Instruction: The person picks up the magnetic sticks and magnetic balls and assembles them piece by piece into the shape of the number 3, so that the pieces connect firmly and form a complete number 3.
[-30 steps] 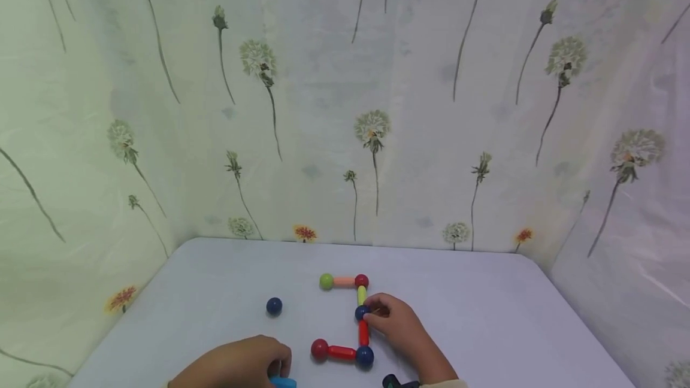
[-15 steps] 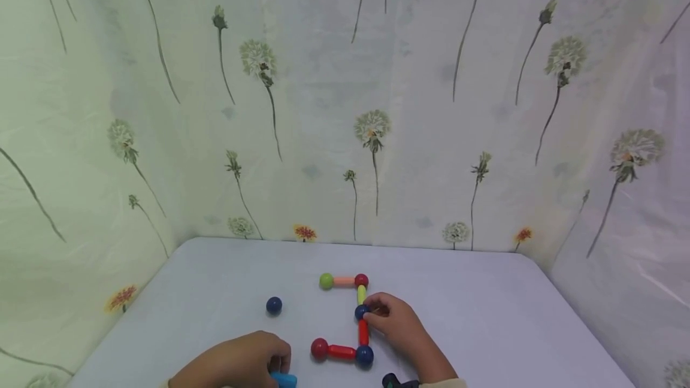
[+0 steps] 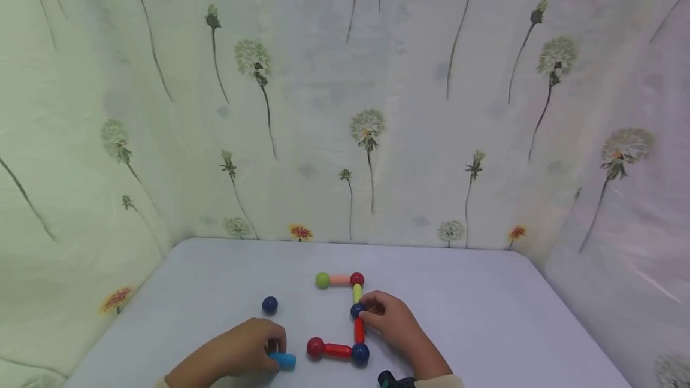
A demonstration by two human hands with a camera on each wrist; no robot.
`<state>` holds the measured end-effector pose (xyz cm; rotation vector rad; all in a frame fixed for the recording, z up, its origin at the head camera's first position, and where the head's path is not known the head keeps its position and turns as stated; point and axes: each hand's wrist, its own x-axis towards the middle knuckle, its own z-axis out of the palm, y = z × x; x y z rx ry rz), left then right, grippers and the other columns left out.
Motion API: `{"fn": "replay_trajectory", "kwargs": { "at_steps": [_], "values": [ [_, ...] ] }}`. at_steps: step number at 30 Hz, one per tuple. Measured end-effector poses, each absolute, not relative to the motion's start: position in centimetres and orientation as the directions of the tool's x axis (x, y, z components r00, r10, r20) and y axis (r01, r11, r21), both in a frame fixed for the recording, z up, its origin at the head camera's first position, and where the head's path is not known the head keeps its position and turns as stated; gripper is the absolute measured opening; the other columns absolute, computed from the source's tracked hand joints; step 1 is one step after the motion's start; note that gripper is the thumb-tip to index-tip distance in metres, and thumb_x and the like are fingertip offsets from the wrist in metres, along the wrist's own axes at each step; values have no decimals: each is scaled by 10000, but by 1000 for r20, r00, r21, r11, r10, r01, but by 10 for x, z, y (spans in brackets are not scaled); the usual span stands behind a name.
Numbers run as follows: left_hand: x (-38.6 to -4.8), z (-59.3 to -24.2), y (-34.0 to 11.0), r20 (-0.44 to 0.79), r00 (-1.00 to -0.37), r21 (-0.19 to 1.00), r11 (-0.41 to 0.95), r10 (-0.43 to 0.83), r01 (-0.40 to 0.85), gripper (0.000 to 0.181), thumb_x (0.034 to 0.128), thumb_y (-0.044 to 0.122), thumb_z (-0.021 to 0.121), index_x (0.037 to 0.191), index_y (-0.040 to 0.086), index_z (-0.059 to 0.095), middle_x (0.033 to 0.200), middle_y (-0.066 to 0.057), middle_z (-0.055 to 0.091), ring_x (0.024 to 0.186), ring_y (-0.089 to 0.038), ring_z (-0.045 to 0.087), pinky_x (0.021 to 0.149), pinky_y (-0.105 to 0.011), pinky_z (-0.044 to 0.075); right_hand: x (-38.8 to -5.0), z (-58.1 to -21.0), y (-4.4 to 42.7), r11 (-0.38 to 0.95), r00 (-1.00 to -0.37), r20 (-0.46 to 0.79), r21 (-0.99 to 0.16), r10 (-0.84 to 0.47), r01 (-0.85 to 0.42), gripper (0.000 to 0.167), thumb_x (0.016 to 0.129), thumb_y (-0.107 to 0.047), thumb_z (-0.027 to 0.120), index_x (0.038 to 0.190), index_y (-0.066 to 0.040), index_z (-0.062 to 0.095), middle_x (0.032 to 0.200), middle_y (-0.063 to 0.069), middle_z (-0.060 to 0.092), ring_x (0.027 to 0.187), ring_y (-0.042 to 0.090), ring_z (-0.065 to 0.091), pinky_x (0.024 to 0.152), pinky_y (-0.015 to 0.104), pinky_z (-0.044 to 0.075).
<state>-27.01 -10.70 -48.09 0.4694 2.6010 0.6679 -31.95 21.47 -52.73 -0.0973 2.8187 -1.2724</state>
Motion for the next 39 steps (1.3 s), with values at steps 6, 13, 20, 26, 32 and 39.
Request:
{"fn": "replay_trajectory", "kwargs": {
  "at_steps": [6,13,20,26,32,39],
  "values": [
    [-276,-476,-106,-267,-875,549,810,404,206,186,846,131,839,906,214,684,815,17,620,757,-165,578,703,-331,534,-318,-525,212,665,-998,-16,-746,-68,-33,262,903,-271,823,1141,-221,726,1067,-57,711,988,155,635,962,488,567],
    [-280,-471,-100,-263,-887,559,810,379,180,188,859,129,839,921,208,679,829,5,624,766,-186,586,696,-353,543,-320,-530,213,654,-997,-21,-756,-75,-33,265,902,-266,824,1144,-216,726,1065,-60,711,985,151,639,961,484,567],
    [-291,-471,-96,-233,-890,545,811,393,215,168,863,134,838,914,201,693,829,23,631,771,-168,584,686,-337,536,-320,-530,213,655,-997,-13,-754,-75,-39,255,904,-252,822,1138,-216,726,1064,-61,713,981,148,641,960,483,567],
    [-299,-473,-91,-220,-891,553,803,397,221,145,862,120,829,907,186,708,849,28,639,815,-168,574,738,-356,551,-322,-531,213,648,-997,-15,-760,-76,-38,256,904,-261,824,1137,-217,728,1063,-62,717,981,147,646,958,480,568],
    [-305,-479,-89,-229,-895,554,807,383,204,134,871,125,829,902,181,711,865,26,637,849,-175,562,806,-393,561,-322,-532,214,637,-996,-17,-770,-86,-41,266,901,-272,825,1142,-216,729,1070,-65,723,989,140,659,955,481,567],
    [-312,-481,-84,-218,-907,569,802,361,182,133,870,127,831,894,175,710,857,20,642,831,-179,579,784,-393,566,-322,-530,215,650,-997,-24,-759,-75,-30,267,904,-278,825,1145,-219,727,1065,-62,714,977,148,639,953,474,570]
  ]
}}
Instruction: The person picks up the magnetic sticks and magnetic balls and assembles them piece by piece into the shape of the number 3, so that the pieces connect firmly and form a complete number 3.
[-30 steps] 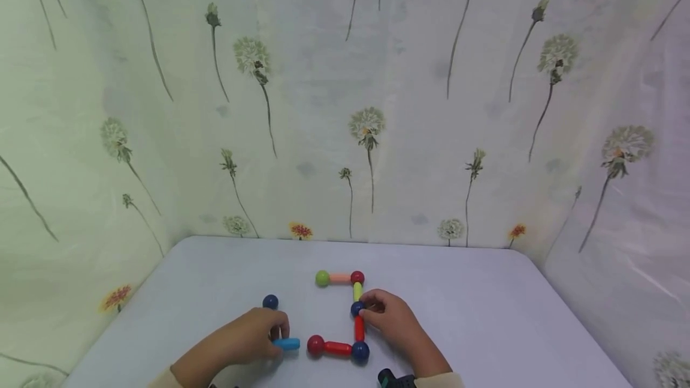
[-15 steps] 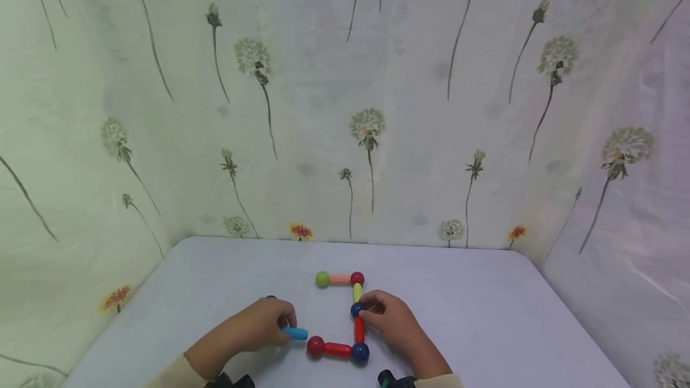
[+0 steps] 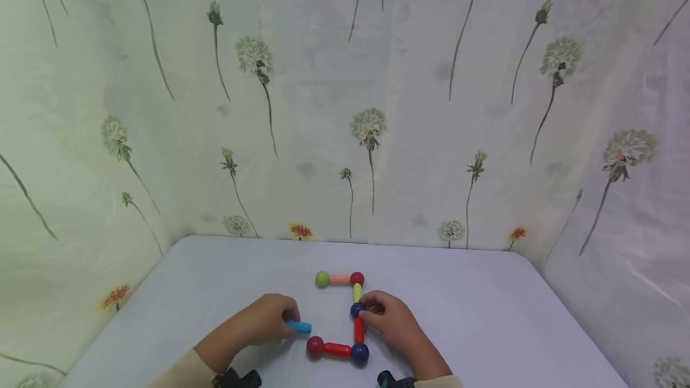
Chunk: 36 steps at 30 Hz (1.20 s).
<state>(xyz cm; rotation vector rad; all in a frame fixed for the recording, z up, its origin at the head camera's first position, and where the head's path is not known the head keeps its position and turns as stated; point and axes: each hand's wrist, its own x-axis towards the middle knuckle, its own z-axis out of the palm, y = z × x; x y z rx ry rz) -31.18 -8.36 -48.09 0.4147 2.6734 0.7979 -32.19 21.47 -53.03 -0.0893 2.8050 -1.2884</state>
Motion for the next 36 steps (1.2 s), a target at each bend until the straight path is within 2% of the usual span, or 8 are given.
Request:
{"fn": "replay_trajectory", "kwargs": {
  "at_steps": [9,16,36],
  "values": [
    [-320,-479,-68,-175,-921,563,803,347,196,118,872,129,822,903,162,713,849,19,638,817,-169,579,753,-374,552,-322,-531,213,647,-998,-30,-762,-62,-17,267,899,-270,829,1140,-218,728,1054,-57,712,971,156,634,955,476,571],
    [-324,-484,-55,-201,-922,598,787,331,152,113,879,97,817,903,129,712,860,-10,645,780,-184,612,713,-362,580,-321,-531,214,648,-996,-46,-762,-75,-14,274,899,-271,827,1146,-206,729,1049,-52,711,975,158,640,956,488,573],
    [-332,-485,-22,-201,-933,611,783,298,118,113,885,123,827,967,138,750,898,-3,655,823,-193,591,761,-382,577,-322,-529,214,647,-996,-24,-762,-83,-35,261,902,-269,827,1138,-213,728,1061,-60,719,977,153,646,950,480,574]
  ]
}}
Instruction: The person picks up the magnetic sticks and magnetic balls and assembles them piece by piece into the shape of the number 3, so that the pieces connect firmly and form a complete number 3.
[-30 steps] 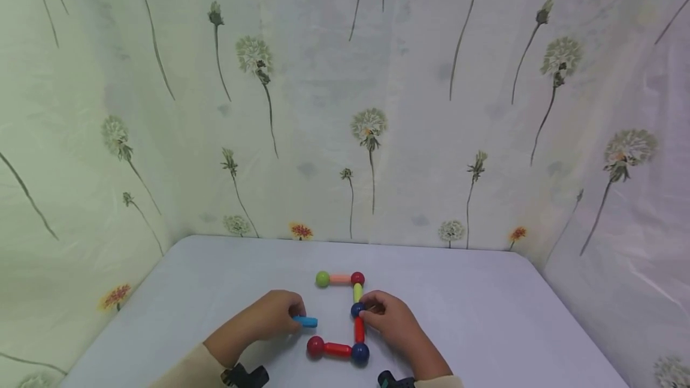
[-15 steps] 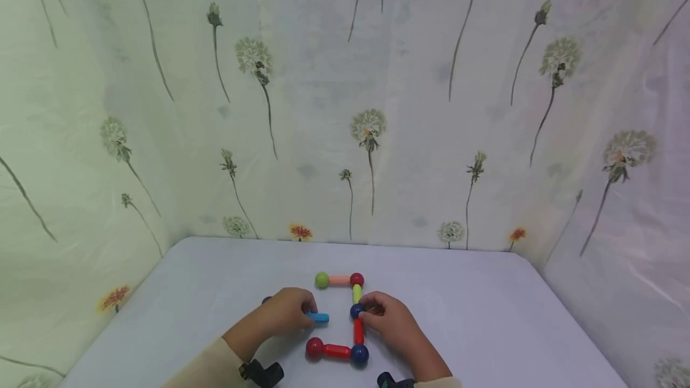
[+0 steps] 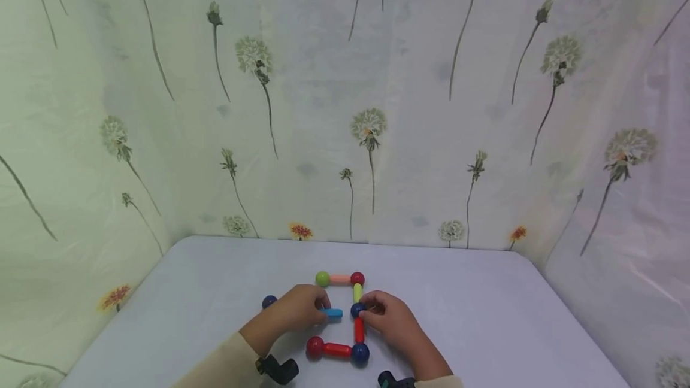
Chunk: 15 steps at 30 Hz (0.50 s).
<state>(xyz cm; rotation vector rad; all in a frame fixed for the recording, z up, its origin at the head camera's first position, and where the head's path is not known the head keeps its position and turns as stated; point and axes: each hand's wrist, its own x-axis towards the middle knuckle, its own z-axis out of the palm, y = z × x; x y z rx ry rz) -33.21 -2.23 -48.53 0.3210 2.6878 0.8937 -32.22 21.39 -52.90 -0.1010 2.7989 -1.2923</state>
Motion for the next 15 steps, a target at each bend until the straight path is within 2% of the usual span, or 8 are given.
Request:
{"fn": "replay_trajectory", "kwargs": {
  "at_steps": [15],
  "values": [
    [-336,-491,-11,-205,-927,647,754,314,112,128,901,142,821,1017,148,767,936,-1,674,857,-187,601,823,-407,591,-322,-529,215,637,-996,-24,-770,-89,-39,256,908,-275,821,1138,-214,728,1057,-60,722,984,154,653,944,474,575]
  ]
}}
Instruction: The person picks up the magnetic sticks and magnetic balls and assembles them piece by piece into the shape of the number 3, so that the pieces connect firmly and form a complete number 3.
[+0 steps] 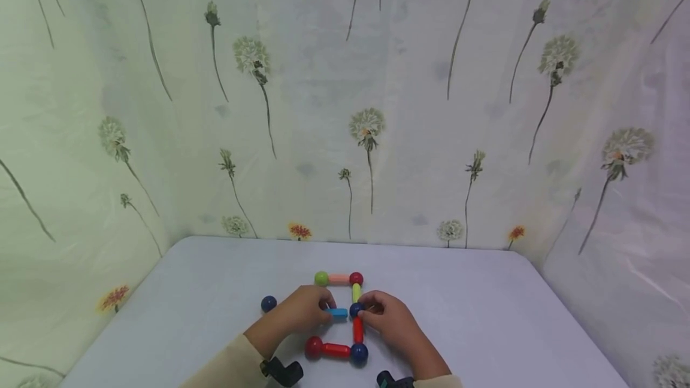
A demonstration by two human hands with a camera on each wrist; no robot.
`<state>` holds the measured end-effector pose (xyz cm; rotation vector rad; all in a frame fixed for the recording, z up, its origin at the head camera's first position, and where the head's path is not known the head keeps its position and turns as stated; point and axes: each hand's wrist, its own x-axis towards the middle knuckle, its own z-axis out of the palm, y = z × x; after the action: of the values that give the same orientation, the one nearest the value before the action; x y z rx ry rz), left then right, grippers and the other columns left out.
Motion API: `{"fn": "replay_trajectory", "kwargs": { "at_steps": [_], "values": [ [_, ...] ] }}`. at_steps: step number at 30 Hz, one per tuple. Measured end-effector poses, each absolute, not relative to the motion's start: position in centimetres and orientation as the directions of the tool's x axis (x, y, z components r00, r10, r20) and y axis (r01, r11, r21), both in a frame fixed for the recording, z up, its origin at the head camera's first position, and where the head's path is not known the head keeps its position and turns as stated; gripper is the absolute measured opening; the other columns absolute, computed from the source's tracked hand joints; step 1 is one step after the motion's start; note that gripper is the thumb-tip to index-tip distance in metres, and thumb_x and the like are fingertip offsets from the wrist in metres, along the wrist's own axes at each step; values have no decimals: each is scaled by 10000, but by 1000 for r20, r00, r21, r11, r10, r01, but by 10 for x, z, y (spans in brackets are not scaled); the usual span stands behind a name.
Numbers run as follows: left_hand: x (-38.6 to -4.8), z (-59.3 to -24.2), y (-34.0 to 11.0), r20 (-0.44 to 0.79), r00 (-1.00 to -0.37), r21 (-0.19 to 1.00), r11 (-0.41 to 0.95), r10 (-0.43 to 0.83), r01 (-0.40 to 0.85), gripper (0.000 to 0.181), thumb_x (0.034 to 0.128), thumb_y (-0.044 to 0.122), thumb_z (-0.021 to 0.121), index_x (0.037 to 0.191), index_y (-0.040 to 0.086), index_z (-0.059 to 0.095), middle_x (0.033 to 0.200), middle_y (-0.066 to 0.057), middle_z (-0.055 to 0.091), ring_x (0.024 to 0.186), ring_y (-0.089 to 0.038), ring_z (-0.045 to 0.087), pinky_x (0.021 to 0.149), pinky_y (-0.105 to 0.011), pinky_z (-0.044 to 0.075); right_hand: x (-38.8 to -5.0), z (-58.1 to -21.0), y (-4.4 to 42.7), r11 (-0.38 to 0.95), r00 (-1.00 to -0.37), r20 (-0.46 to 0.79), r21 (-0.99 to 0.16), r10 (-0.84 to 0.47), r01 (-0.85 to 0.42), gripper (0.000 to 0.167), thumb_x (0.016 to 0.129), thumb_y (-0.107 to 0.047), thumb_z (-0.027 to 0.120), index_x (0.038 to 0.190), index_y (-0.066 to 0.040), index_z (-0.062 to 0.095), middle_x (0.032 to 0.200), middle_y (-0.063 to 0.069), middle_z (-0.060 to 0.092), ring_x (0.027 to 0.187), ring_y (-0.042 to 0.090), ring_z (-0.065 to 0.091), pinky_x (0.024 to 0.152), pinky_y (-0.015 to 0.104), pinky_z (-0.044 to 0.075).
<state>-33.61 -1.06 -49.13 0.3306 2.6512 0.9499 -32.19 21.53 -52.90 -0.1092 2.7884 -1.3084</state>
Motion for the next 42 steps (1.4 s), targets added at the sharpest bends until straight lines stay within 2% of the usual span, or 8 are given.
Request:
{"fn": "replay_trajectory", "kwargs": {
  "at_steps": [7,14,29,42],
  "values": [
    [-335,-492,-10,-184,-922,660,738,340,140,122,910,136,811,1028,134,777,944,8,684,866,-177,598,855,-419,580,-322,-531,216,636,-995,-45,-771,-91,-23,267,911,-290,820,1148,-221,720,1074,-59,720,1022,162,661,984,513,561],
    [-336,-493,-8,-177,-931,657,743,320,130,146,910,160,822,1047,151,774,935,3,671,859,-179,594,834,-406,587,-322,-530,216,638,-995,-24,-769,-92,-40,260,913,-284,818,1145,-217,721,1057,-59,720,1001,155,666,961,502,570],
    [-341,-502,-10,-189,-933,679,727,307,102,125,934,153,790,1055,168,758,960,8,663,895,-185,592,897,-438,575,-320,-528,215,649,-997,-16,-760,-78,-39,266,902,-290,828,1132,-203,725,1060,-61,727,995,147,666,969,502,563],
    [-335,-494,-18,-165,-942,689,718,292,102,164,936,166,780,1096,161,745,966,13,662,893,-178,597,851,-415,581,-321,-528,214,648,-996,-7,-759,-94,-56,254,909,-285,821,1134,-217,724,1072,-63,728,997,149,662,970,504,563]
  ]
}}
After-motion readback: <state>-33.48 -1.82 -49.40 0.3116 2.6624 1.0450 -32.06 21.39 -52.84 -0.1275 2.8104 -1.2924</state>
